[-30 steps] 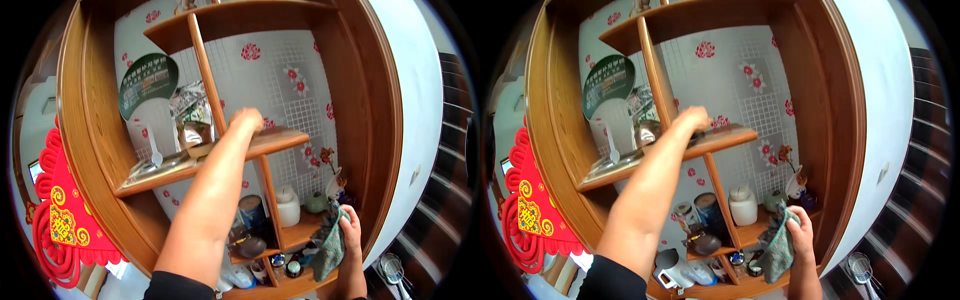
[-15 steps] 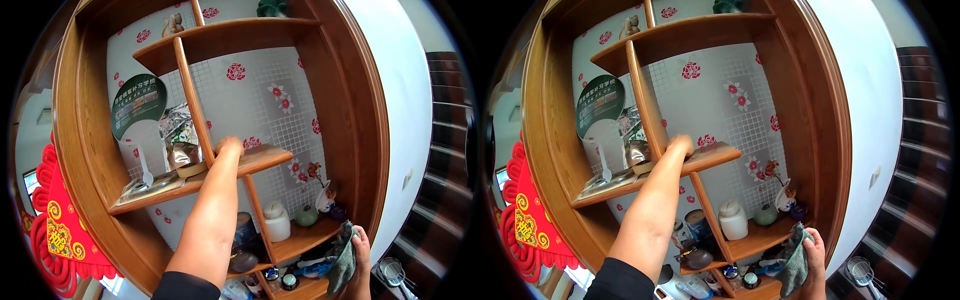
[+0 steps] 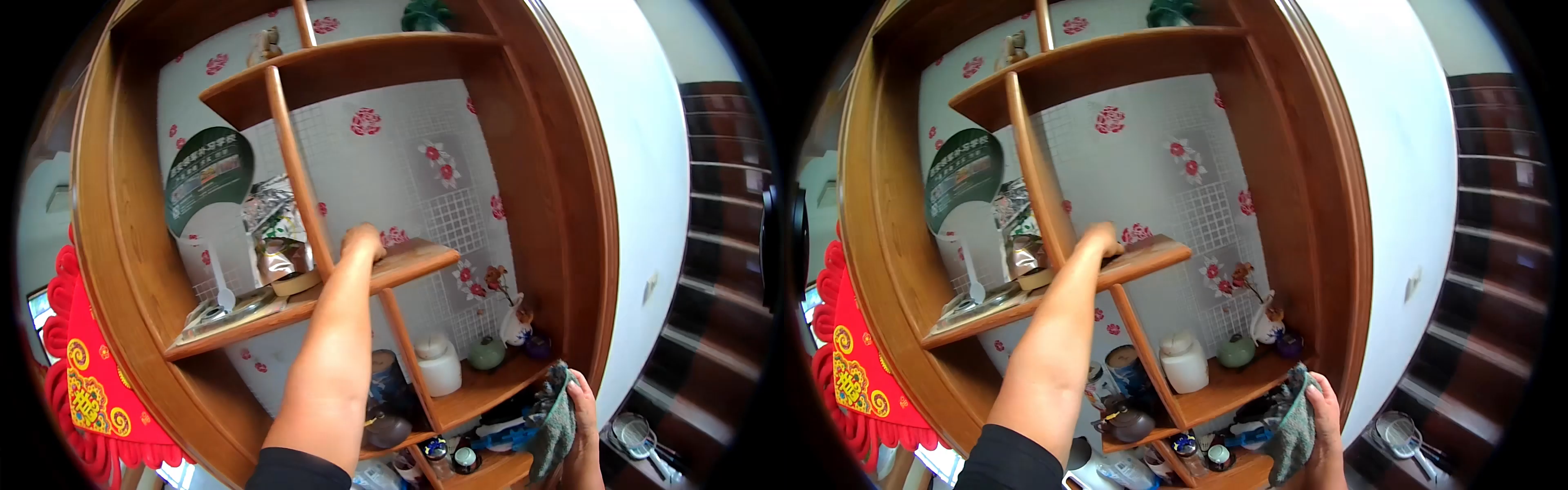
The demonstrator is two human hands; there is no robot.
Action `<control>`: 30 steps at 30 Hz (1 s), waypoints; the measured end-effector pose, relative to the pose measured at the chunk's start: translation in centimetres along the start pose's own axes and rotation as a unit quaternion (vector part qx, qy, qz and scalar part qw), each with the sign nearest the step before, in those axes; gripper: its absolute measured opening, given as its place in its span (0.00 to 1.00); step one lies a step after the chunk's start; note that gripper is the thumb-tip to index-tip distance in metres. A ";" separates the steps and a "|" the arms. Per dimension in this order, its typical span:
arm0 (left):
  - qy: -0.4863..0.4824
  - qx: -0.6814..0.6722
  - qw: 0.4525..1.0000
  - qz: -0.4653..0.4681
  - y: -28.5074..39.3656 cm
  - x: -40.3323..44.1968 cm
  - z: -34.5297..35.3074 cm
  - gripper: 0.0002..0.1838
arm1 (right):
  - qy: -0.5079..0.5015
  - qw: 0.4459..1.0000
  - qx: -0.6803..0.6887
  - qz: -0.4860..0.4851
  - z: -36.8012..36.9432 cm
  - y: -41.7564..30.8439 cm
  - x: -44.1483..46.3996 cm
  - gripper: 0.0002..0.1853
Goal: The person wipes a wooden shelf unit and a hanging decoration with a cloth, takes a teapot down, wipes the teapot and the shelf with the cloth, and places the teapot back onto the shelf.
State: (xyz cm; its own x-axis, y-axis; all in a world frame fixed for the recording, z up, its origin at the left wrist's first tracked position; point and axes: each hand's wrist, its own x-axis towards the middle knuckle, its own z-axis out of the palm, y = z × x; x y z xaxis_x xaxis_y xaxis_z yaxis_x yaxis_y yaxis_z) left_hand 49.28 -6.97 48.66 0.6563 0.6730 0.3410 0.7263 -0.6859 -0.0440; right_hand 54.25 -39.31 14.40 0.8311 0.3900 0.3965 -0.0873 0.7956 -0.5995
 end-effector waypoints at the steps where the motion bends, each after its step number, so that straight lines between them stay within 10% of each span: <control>1: 0.036 -0.020 0.999 -0.008 -0.1 -0.2 0.1 0.22 | 0.003 1.000 -0.017 0.005 0.0 0.0 -0.2 0.14; 8: 0.256 -0.144 0.936 0.195 1.0 -2.1 -0.1 0.33 | 0.005 1.000 0.000 0.008 1.7 -0.6 0.2 0.14; 17: 0.168 -0.344 0.785 0.487 4.6 -14.2 4.7 0.42 | 0.014 0.993 -0.021 -0.111 7.8 -3.7 5.1 0.15; 23: 0.157 -0.352 0.763 0.519 6.1 -15.9 9.1 0.44 | -0.010 0.973 -0.053 -0.226 13.9 -2.0 7.1 0.13; 30: 0.211 -0.341 0.743 0.536 5.4 -14.8 11.2 0.46 | -0.035 0.817 -0.434 -0.379 14.8 2.5 6.8 0.26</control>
State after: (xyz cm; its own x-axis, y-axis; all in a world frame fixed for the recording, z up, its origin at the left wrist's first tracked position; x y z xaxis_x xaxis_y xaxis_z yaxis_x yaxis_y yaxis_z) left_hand 45.75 -17.54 32.89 0.5564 -0.4083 0.7237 -0.5339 -0.8431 -0.0653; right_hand 51.58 -27.78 25.93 0.4298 -0.0131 0.9028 0.8850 0.2045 -0.4183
